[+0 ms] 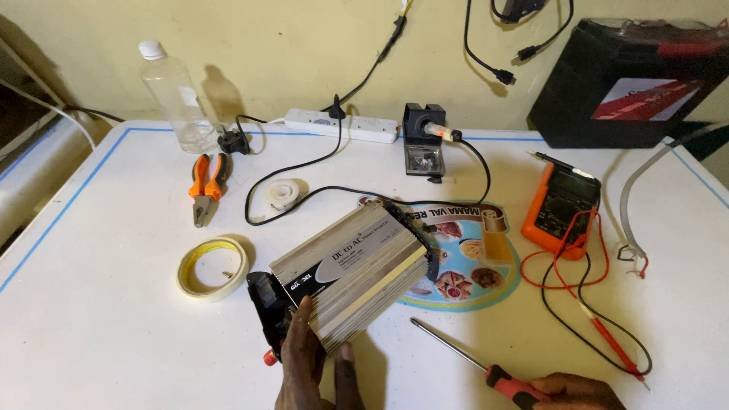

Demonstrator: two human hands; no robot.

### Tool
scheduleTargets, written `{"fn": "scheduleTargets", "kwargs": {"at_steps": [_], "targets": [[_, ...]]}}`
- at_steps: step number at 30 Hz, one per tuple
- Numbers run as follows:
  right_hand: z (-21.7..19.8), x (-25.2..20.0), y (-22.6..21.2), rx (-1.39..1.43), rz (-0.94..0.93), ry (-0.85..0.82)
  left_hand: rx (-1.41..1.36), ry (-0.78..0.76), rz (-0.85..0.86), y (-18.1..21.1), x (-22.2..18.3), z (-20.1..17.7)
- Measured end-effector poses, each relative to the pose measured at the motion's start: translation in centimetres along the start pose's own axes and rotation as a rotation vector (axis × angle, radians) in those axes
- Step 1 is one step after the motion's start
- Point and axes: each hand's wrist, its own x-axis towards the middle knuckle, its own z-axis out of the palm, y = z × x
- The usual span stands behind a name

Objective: Using a screwdriver to remove screws from the metal casing of a power inverter to disassemble it.

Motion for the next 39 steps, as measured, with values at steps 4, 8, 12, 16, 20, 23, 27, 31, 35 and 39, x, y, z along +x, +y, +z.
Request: {"fn": "scheduleTargets", "kwargs": {"at_steps": [4, 8, 12, 16, 20, 23, 27, 31, 35, 39], "targets": [[7.8, -2.9, -6.1, -0.988, -1.034, -0.162, -0.169, -0.063, 0.015, -1.8, 0.1, 0.2], [17.7, -10.6, -12.9, -0.937, -1.227, 0.312, -0.052, -0.016, 0.076, -0.5, -0.3, 0.5], [23.9, -12.5, -17.7, -0.755, -1.186, 0.146, -0.222, -0.005, -0.053, -1.0, -0.5, 0.7], [23.5, -11.8, -19.1, -0.853, -1.097, -0.072, -0.219, 0.048, -0.080, -1.8, -0.5, 1.2], [16.1, -8.9, -13.8, -1.165, -1.138, 0.063, -0.269, 0.128, -0.136, -1.8, -0.2, 1.2], [11.9, -9.1, -10.5, -1.330, -0.468, 0.177, 0.139, -0.022, -0.070, -1.2, 0.0, -0.3], [9.9, -9.0, -8.9, -1.204, -1.133, 0.395, -0.090, -0.049, -0.048, -3.6, 0.2, 0.2], [14.7, -12.8, -11.3, -0.810, -1.070, 0.516, -0.187, -0.028, -0.086, -1.7, -0.2, 0.2], [16.1, -14.1, -13.4, -0.712, -1.003, 0.546, -0.205, 0.023, -0.001, -0.9, -0.4, 0.8], [15.2, -14.2, -13.4, -0.694, -1.099, 0.393, -0.234, 0.070, -0.004, -0.5, -0.6, 1.0]]}}
